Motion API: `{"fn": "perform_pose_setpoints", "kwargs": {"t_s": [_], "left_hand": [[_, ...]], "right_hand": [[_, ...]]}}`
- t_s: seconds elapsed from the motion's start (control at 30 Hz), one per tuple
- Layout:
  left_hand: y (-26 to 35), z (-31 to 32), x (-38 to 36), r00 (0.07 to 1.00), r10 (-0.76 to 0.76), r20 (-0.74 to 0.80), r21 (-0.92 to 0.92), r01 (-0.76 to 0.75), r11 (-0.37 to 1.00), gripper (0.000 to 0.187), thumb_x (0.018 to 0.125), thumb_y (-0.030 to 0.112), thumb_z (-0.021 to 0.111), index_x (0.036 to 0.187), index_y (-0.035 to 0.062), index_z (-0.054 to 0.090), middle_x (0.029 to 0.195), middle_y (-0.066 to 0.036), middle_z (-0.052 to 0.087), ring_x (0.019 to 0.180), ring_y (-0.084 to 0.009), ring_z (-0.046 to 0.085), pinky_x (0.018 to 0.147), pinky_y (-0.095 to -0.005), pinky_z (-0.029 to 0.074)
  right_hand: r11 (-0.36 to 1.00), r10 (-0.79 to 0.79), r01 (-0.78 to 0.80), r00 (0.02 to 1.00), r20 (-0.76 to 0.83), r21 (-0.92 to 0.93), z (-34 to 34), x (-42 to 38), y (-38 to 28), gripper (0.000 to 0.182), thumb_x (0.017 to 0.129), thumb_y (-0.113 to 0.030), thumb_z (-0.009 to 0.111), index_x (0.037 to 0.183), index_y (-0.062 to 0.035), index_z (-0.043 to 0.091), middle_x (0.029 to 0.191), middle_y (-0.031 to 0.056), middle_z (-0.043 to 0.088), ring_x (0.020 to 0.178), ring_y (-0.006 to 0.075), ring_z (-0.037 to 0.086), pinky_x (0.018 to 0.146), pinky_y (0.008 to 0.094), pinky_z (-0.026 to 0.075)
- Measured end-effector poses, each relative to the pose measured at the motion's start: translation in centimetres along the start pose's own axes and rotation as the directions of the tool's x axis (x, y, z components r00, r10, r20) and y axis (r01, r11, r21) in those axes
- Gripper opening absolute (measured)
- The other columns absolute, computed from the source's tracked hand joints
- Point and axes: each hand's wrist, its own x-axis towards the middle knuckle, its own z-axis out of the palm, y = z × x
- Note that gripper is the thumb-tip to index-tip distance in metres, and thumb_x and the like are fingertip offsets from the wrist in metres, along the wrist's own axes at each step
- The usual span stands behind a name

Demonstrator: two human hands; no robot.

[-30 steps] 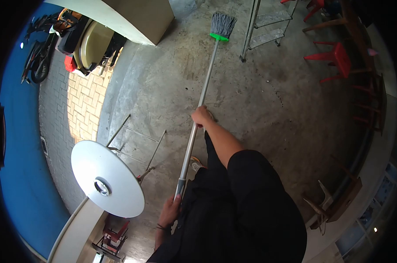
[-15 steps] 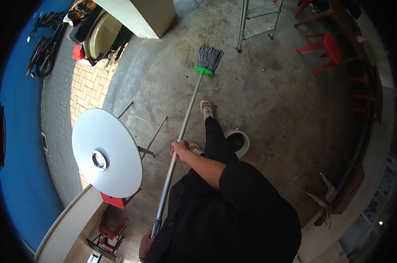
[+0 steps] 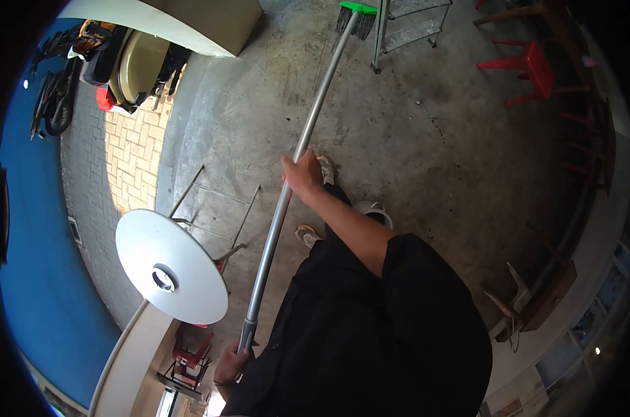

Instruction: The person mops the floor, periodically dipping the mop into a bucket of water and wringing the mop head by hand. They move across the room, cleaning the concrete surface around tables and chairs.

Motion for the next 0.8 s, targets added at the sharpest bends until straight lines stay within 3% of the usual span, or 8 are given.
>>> {"fn": "perform_pose_setpoints", "kwargs": {"t_s": [0.07, 0.13, 0.2, 0.3, 0.37, 0.5, 0.63, 0.8], "left_hand": [[3.3, 1.0, 3.2, 0.999, -0.005, 0.033, -0.033, 0.006, 0.999, 0.038, 0.091, 0.035, 0.060, 0.111, 0.0045, 0.052, 0.059, 0.003, 0.044, 0.046, -0.0050, 0.038, 0.040, -0.0206, 0.029], [7.8, 3.1, 6.4, 0.997, 0.052, 0.053, 0.012, -0.052, 0.999, 0.031, 0.094, 0.033, 0.055, 0.107, 0.0056, 0.053, 0.058, 0.004, 0.042, 0.045, -0.0049, 0.037, 0.040, -0.0205, 0.029], [11.1, 5.1, 9.9, 0.997, 0.047, 0.062, -0.012, -0.047, 0.999, 0.027, 0.095, 0.033, 0.052, 0.101, 0.0066, 0.053, 0.058, 0.004, 0.043, 0.044, -0.0051, 0.037, 0.039, -0.0207, 0.029], [14.8, 7.2, 12.9, 0.999, 0.032, 0.031, 0.083, -0.035, 0.996, 0.027, 0.095, 0.033, 0.052, 0.095, 0.0061, 0.052, 0.057, 0.004, 0.042, 0.045, -0.0060, 0.037, 0.041, -0.0226, 0.030], [15.8, 7.3, 12.7, 0.994, 0.087, -0.064, 0.230, -0.070, 0.971, 0.028, 0.095, 0.033, 0.053, 0.093, 0.0056, 0.051, 0.056, 0.003, 0.043, 0.046, -0.0065, 0.039, 0.042, -0.0239, 0.031], [11.3, 4.7, 10.8, 0.982, 0.056, -0.181, 0.278, -0.003, 0.961, 0.027, 0.096, 0.035, 0.050, 0.096, 0.0087, 0.053, 0.055, 0.005, 0.043, 0.044, -0.0033, 0.037, 0.040, -0.0221, 0.027], [5.6, 2.1, 6.0, 0.963, 0.043, -0.267, 0.332, 0.049, 0.942, 0.034, 0.094, 0.037, 0.053, 0.087, 0.0032, 0.054, 0.056, 0.000, 0.047, 0.050, -0.0082, 0.045, 0.047, -0.0271, 0.035], [-0.3, -0.9, -1.6, 0.921, 0.085, -0.381, 0.441, 0.100, 0.892, 0.035, 0.093, 0.037, 0.054, 0.090, 0.0025, 0.055, 0.055, -0.003, 0.048, 0.050, -0.0106, 0.046, 0.048, -0.0294, 0.036]], "right_hand": [[0.995, -0.056, 0.054, 0.998, -0.020, -0.080, -1.3, 5.3, -0.6, 0.030, 0.085, -0.018, 0.062, 0.091, 0.0051, 0.044, 0.061, 0.0122, 0.057, 0.046, 0.0222, 0.060, 0.039, 0.0344, 0.048], [0.993, -0.014, 0.006, 0.998, -0.063, -0.119, -2.8, 9.5, -2.1, 0.029, 0.085, -0.018, 0.061, 0.090, 0.0069, 0.047, 0.063, 0.0128, 0.058, 0.047, 0.0233, 0.060, 0.039, 0.0348, 0.048], [0.955, 0.005, -0.045, 0.991, -0.135, -0.292, -4.1, 15.7, -0.7, 0.029, 0.086, -0.020, 0.059, 0.091, 0.0077, 0.051, 0.065, 0.0122, 0.059, 0.048, 0.0237, 0.061, 0.039, 0.0342, 0.048], [0.976, 0.111, -0.126, 0.989, -0.092, -0.175, -5.6, 19.5, 0.1, 0.029, 0.087, -0.022, 0.058, 0.089, 0.0073, 0.054, 0.067, 0.0107, 0.059, 0.050, 0.0241, 0.062, 0.039, 0.0332, 0.048], [0.963, 0.153, -0.161, 0.987, -0.051, -0.217, -5.2, 20.6, 2.1, 0.027, 0.086, -0.018, 0.055, 0.090, 0.0085, 0.055, 0.071, 0.0141, 0.060, 0.055, 0.0267, 0.063, 0.041, 0.0350, 0.050], [0.918, 0.263, -0.238, 0.964, 0.037, -0.319, -2.6, 17.4, 6.6, 0.024, 0.082, -0.009, 0.052, 0.094, 0.0118, 0.055, 0.080, 0.0213, 0.063, 0.061, 0.0292, 0.065, 0.044, 0.0386, 0.052], [0.890, 0.316, -0.259, 0.944, 0.098, -0.375, 0.6, 11.8, 11.6, 0.026, 0.082, -0.007, 0.050, 0.099, 0.0117, 0.052, 0.081, 0.0222, 0.062, 0.061, 0.0291, 0.063, 0.044, 0.0383, 0.051], [0.945, 0.283, -0.242, 0.943, 0.176, -0.223, 5.1, 2.2, 17.3, 0.021, 0.081, -0.007, 0.048, 0.095, 0.0089, 0.052, 0.078, 0.0198, 0.059, 0.056, 0.0283, 0.060, 0.042, 0.0408, 0.050]]}}
